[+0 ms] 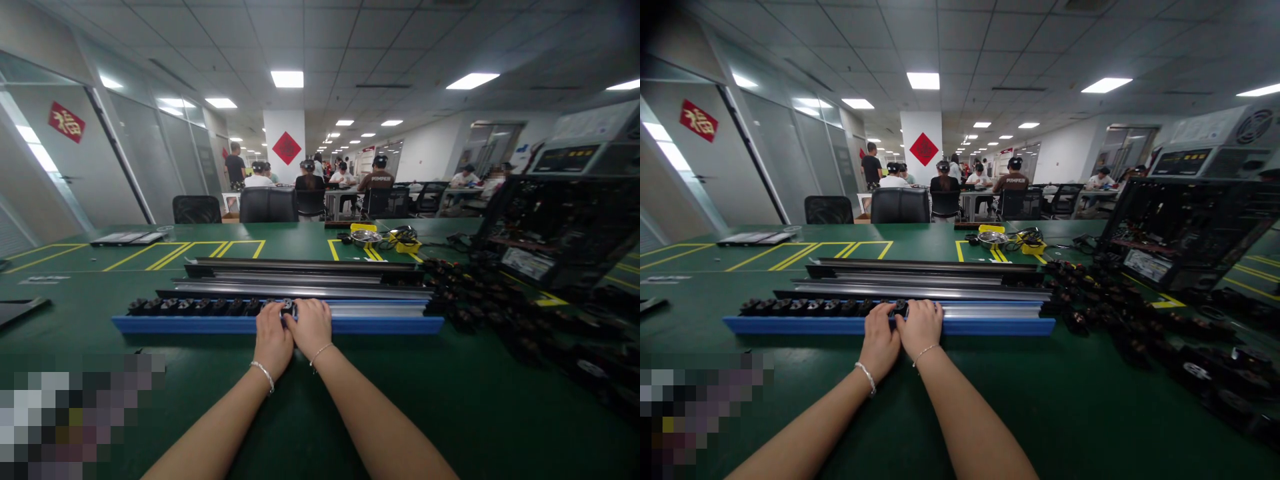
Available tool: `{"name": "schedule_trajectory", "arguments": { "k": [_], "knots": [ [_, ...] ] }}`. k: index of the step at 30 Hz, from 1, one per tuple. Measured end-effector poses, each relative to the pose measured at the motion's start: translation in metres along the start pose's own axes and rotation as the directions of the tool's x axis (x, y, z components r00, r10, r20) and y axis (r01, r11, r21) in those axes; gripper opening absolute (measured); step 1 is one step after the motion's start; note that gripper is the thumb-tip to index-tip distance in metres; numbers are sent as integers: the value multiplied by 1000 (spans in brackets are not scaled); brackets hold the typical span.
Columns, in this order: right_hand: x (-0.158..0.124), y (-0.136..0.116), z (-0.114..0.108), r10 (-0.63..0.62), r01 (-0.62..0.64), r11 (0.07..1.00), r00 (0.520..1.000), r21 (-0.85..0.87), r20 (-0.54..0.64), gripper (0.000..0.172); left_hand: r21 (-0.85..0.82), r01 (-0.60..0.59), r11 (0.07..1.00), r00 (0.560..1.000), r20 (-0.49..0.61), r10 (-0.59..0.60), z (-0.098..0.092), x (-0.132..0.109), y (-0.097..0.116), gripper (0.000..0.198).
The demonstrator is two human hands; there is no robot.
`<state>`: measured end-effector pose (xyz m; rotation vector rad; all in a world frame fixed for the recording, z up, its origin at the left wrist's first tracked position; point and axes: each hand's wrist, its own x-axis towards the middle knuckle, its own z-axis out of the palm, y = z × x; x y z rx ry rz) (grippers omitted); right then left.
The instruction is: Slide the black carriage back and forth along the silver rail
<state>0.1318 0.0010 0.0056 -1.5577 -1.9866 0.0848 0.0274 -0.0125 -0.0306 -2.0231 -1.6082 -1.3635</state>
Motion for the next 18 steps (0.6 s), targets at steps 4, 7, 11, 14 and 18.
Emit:
{"name": "schedule_trajectory", "arguments": {
  "k": [4,7,11,14,18],
  "knots": [
    [3,-5,1,63,-62,997,998,-40,19,42,-34,39,999,999,-13,-40,1,0,-2,35],
    [5,-8,2,92,-90,994,995,-58,43,40,-49,59,997,998,-16,-60,2,0,-3,36],
    [8,-10,3,110,-108,993,993,-45,32,34,-44,71,997,997,-13,-71,2,0,-3,33],
    [9,-10,5,79,-80,996,997,-33,-20,31,-34,65,997,998,-6,-65,2,0,-4,33],
    [8,-8,8,53,-55,998,997,-27,-57,27,-18,44,999,999,2,-44,0,0,-4,33]
  ]
}}
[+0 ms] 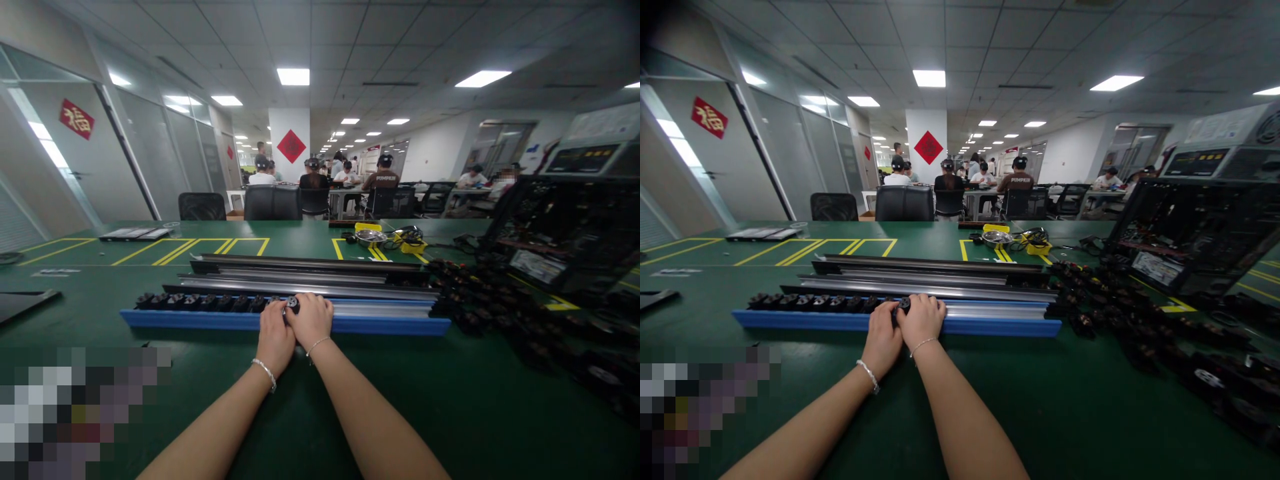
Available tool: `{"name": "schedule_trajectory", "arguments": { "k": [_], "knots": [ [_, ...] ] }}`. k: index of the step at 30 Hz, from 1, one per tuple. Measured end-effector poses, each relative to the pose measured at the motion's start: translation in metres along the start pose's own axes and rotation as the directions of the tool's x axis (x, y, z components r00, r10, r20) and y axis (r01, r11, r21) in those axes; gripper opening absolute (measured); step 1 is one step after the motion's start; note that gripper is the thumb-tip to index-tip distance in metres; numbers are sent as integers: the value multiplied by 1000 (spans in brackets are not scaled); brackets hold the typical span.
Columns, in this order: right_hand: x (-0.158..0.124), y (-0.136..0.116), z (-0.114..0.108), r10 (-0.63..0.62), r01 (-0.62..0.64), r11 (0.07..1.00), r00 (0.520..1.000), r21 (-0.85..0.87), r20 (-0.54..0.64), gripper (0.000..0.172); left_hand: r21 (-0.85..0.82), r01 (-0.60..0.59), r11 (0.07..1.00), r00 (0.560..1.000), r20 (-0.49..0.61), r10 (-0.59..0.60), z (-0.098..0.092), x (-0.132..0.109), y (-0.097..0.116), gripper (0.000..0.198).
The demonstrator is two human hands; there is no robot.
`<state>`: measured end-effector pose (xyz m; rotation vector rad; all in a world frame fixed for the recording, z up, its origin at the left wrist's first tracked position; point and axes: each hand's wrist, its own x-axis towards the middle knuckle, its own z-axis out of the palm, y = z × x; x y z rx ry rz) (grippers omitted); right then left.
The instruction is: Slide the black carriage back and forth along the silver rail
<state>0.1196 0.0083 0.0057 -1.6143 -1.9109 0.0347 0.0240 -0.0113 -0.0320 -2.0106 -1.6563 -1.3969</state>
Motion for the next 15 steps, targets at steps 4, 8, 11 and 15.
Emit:
{"name": "schedule_trajectory", "arguments": {
  "k": [4,8,11,15],
  "knots": [
    [-2,2,2,-15,15,1000,999,8,-35,26,11,-11,1000,1000,28,10,-3,1,2,33],
    [-3,6,0,-9,9,1000,999,4,-51,28,15,-10,1000,998,55,9,-5,2,5,34],
    [-4,8,-3,6,-6,1000,998,-5,-59,27,38,-28,999,996,80,25,-4,1,6,36],
    [-5,11,-5,27,-28,1000,998,-13,-65,27,83,-89,993,990,114,79,-3,-1,7,44]
  ]
}}
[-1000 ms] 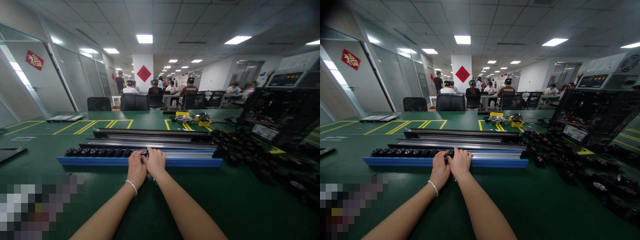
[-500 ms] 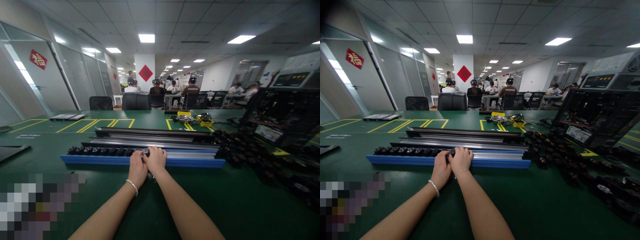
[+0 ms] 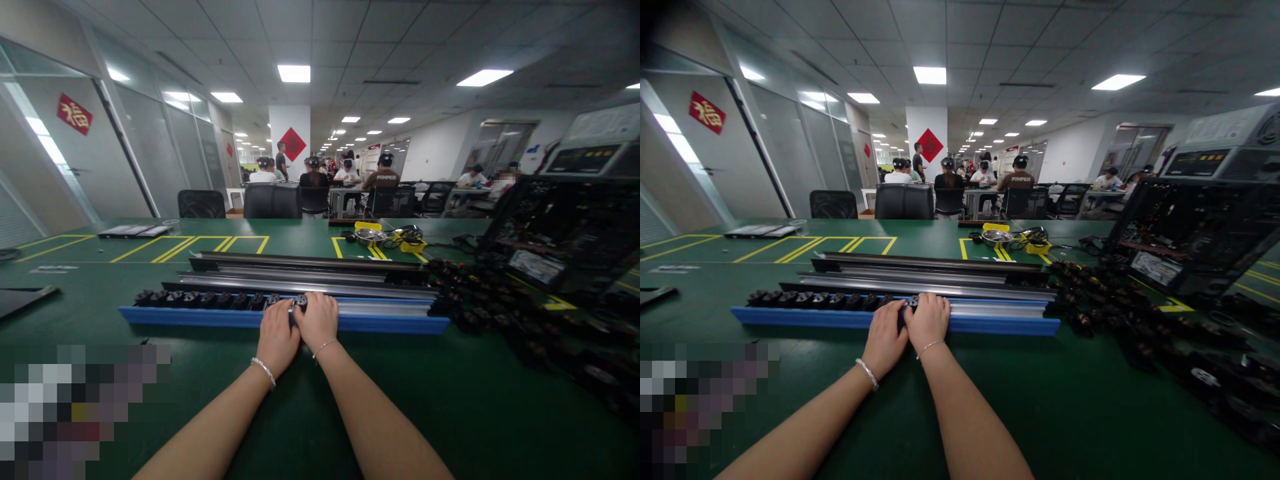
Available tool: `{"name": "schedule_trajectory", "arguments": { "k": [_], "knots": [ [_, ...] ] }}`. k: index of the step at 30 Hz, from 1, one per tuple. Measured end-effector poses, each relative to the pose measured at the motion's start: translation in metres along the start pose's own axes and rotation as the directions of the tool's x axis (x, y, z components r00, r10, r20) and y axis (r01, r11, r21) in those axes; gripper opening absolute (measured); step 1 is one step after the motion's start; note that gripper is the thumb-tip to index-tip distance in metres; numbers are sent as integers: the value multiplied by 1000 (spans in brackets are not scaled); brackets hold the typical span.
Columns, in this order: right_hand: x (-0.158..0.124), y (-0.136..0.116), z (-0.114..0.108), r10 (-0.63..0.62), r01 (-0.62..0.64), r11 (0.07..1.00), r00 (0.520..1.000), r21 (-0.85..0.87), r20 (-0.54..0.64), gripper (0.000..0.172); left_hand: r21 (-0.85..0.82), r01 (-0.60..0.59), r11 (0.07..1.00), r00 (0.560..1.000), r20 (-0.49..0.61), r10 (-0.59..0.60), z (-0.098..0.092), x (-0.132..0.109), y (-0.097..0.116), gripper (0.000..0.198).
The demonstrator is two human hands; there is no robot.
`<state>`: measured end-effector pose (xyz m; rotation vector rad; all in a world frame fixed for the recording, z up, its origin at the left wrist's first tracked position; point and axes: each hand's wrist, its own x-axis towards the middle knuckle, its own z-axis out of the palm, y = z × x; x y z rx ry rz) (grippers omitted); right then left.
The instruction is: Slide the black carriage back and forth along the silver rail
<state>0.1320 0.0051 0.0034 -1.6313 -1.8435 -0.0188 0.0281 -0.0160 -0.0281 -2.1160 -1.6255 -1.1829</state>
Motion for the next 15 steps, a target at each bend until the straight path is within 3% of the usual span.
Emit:
{"name": "schedule_trajectory", "arguments": {
  "k": [6,15],
  "knots": [
    [0,2,0,4,-4,1000,1000,-3,-12,26,86,-67,994,997,48,63,-2,-1,2,49],
    [-1,10,-4,9,-10,999,1000,-50,-18,26,136,-78,988,988,146,58,-6,-2,7,45]
  ]
}}
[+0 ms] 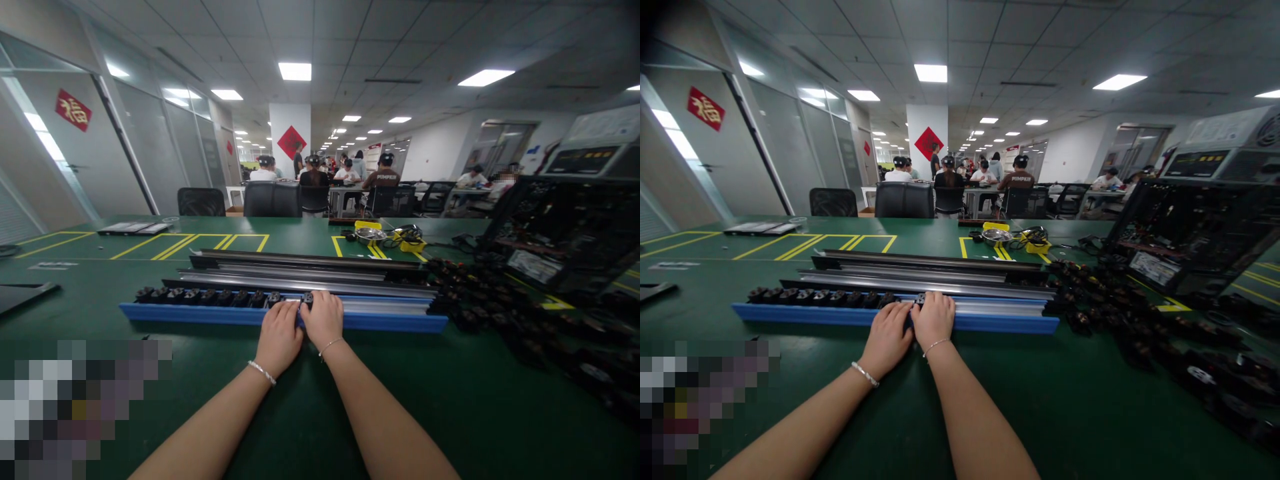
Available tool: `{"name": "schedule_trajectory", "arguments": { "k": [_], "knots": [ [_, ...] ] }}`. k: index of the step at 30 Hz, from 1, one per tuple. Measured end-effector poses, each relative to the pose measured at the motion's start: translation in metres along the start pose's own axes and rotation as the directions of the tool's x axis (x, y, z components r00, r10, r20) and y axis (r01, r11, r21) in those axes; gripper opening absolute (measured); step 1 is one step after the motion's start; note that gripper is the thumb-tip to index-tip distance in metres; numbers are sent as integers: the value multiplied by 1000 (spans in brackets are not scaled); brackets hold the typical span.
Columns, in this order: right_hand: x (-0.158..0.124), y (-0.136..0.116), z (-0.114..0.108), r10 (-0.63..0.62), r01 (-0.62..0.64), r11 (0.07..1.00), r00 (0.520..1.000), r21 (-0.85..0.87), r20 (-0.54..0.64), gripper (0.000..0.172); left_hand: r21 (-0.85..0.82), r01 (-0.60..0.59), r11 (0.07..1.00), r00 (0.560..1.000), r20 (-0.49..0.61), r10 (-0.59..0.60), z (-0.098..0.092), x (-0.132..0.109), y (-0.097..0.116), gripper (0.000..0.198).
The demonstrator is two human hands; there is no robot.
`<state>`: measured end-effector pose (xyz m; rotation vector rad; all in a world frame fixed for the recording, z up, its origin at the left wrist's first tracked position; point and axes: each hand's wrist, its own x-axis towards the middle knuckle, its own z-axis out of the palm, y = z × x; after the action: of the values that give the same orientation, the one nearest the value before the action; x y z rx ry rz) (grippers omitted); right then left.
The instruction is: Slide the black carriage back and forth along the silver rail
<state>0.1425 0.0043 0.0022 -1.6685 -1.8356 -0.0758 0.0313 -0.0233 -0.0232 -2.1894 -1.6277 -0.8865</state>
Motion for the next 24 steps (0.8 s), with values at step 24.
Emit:
{"name": "schedule_trajectory", "arguments": {
  "k": [24],
  "knots": [
    [-2,25,-12,-14,18,996,998,-83,55,29,-1,-7,1000,998,64,7,-6,-1,3,50]
  ]
}}
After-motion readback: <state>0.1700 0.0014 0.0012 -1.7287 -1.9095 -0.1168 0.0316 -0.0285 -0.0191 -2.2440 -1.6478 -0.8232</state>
